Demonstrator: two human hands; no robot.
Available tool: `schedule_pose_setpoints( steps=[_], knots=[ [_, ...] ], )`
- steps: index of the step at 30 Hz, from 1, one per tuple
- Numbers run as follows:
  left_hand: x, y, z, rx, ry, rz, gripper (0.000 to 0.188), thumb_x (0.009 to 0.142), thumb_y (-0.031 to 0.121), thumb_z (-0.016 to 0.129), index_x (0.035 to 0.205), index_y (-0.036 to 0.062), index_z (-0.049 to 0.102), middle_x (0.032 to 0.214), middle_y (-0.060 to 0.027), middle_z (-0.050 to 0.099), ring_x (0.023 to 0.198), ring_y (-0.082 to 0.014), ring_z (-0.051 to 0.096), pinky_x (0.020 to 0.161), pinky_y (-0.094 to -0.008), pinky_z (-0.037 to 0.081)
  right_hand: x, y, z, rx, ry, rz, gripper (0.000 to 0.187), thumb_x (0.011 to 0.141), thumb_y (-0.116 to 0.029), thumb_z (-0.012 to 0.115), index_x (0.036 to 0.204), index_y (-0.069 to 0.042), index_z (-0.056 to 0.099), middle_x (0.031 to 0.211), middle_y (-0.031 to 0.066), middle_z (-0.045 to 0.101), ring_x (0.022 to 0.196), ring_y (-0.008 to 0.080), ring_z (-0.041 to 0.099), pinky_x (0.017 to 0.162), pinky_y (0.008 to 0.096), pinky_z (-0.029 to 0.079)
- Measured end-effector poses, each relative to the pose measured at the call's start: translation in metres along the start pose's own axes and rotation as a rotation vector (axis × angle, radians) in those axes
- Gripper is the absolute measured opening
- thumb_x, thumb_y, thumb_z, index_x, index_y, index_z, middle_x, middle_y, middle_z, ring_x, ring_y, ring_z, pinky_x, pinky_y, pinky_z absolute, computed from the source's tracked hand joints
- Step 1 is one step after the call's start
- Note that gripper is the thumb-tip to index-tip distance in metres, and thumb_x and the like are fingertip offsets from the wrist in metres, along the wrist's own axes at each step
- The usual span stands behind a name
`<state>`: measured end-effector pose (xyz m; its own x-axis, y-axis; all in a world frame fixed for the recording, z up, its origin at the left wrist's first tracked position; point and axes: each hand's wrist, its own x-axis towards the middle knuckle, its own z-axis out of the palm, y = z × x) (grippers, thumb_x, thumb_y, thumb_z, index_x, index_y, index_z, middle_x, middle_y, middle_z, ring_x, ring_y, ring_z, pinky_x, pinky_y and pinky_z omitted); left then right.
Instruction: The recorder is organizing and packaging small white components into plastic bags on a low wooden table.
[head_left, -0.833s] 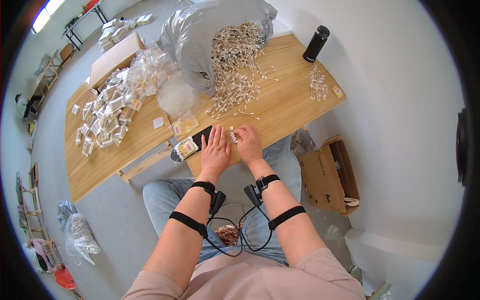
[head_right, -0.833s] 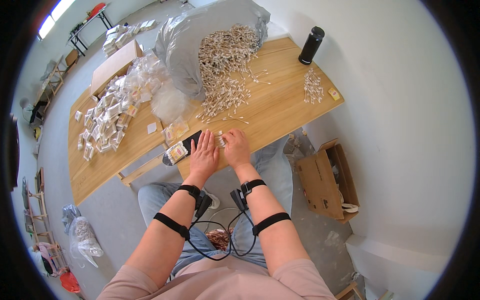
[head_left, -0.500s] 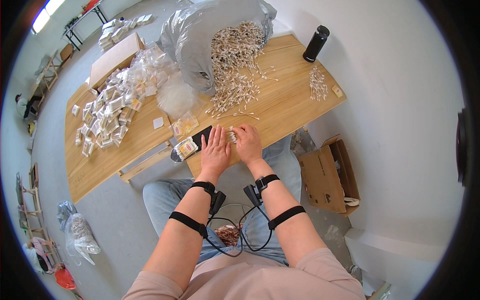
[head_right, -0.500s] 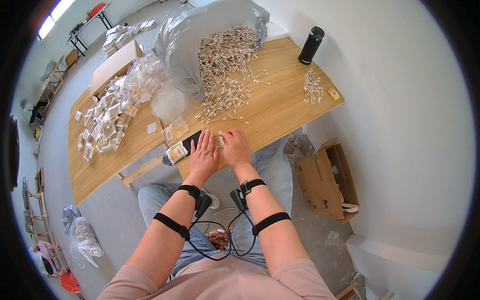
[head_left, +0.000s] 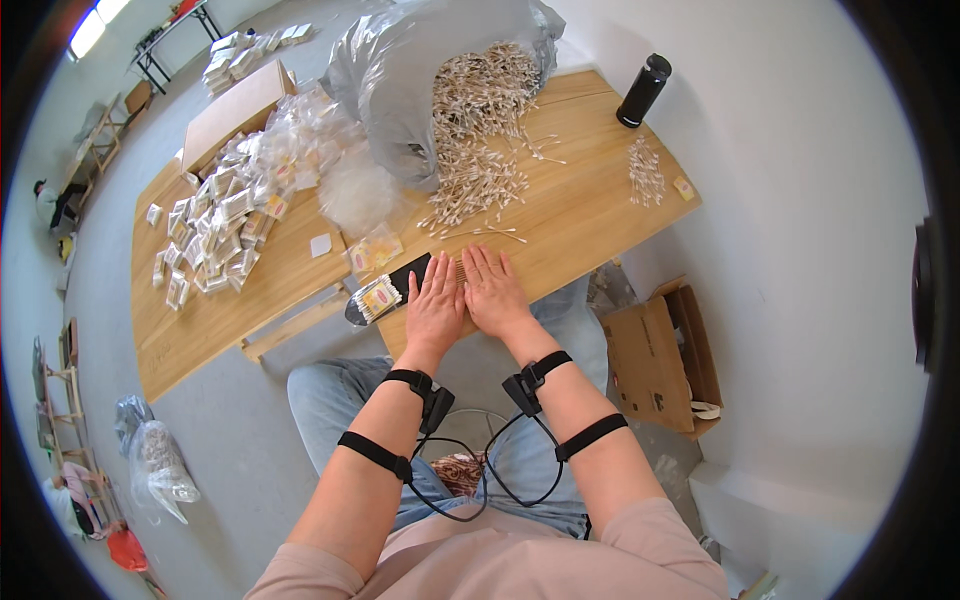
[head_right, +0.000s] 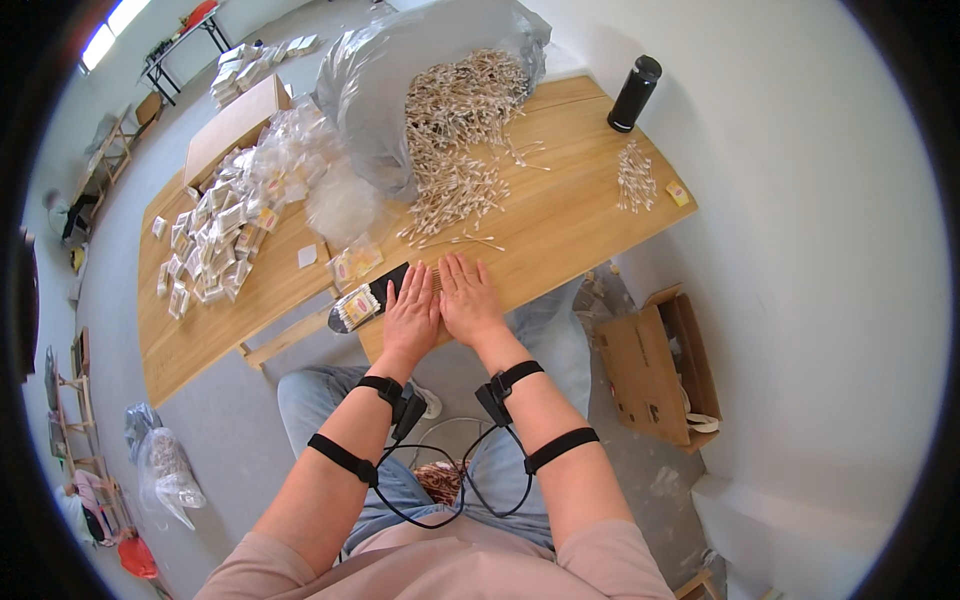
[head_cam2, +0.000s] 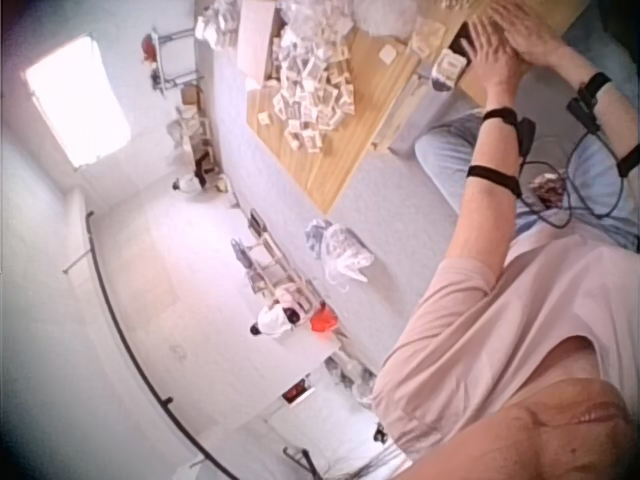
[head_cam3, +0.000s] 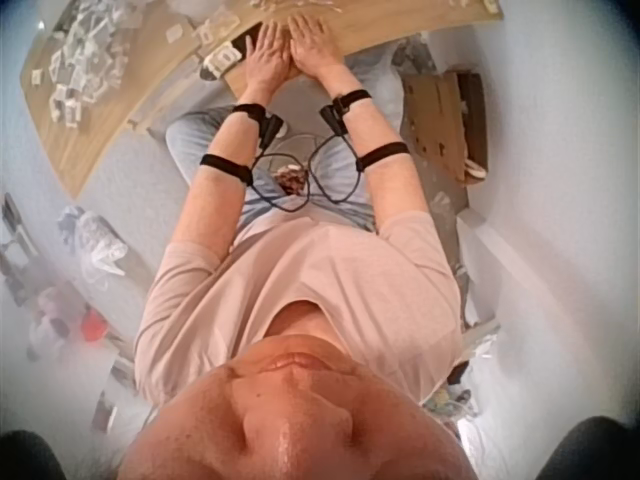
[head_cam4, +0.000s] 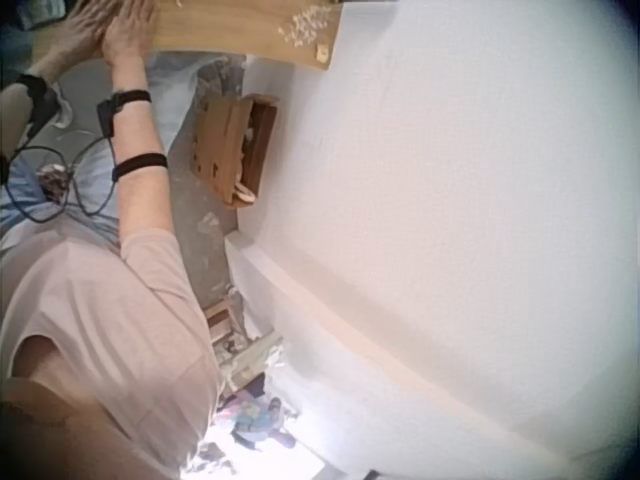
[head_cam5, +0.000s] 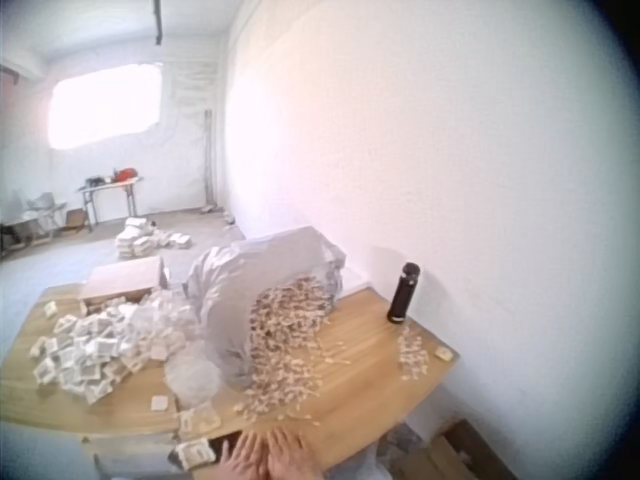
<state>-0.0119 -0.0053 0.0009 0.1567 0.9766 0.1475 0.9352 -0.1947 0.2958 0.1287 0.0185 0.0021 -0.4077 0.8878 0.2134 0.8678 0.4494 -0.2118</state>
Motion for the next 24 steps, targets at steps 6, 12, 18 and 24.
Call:
schedule_pose_setpoints(
  steps=[6, 12, 18, 24],
  knots=[
    [0.0, 0.002, -0.004, -0.021, 0.016, 0.031, 0.056, 0.101, 0.037, 0.039, 0.148, 0.0062, 0.035, 0.156, -0.0096, 0.031, 0.146, -0.0221, 0.024, 0.118, -0.0477, 0.013, -0.002, 0.005, -0.001, -0.053, -0.01, -0.048, 0.063, 0.092, -0.028, 0.049, 0.146, -0.001, 0.035, 0.152, 0.017, 0.035, 0.143, 0.0313, 0.03, 0.117, 0.0502, 0.018],
    [-0.01, -0.02, -0.007, -0.386, 0.259, 0.026, 0.047, 0.097, 0.021, 0.049, 0.141, 0.0042, 0.045, 0.149, -0.0143, 0.041, 0.141, -0.0281, 0.034, 0.115, -0.0463, 0.024, 0.004, -0.005, -0.004, 0.02, -0.058, -0.022, 0.061, 0.094, -0.03, 0.049, 0.145, 0.0, 0.036, 0.152, 0.0174, 0.034, 0.143, 0.031, 0.029, 0.117, 0.0502, 0.02],
    [-0.036, -0.066, -0.033, -0.306, 0.602, -0.226, 0.034, 0.093, 0.009, 0.055, 0.127, 0.0016, 0.054, 0.133, -0.0173, 0.053, 0.125, -0.0345, 0.048, 0.106, -0.0436, 0.036, 0.007, -0.011, -0.015, -0.029, -0.057, -0.049, 0.059, 0.095, -0.031, 0.049, 0.145, -0.001, 0.038, 0.151, 0.0154, 0.037, 0.142, 0.0287, 0.031, 0.116, 0.0503, 0.021],
    [-0.042, -0.112, -0.021, -0.236, 0.529, -0.355, 0.027, 0.096, 0.013, 0.052, 0.119, 0.0007, 0.055, 0.124, -0.0171, 0.056, 0.118, -0.0356, 0.051, 0.102, -0.0431, 0.04, 0.026, -0.02, -0.007, -0.025, -0.068, -0.062, 0.061, 0.096, -0.032, 0.048, 0.147, -0.001, 0.034, 0.153, 0.0148, 0.035, 0.142, 0.0283, 0.031, 0.116, 0.0512, 0.02]
  ],
)
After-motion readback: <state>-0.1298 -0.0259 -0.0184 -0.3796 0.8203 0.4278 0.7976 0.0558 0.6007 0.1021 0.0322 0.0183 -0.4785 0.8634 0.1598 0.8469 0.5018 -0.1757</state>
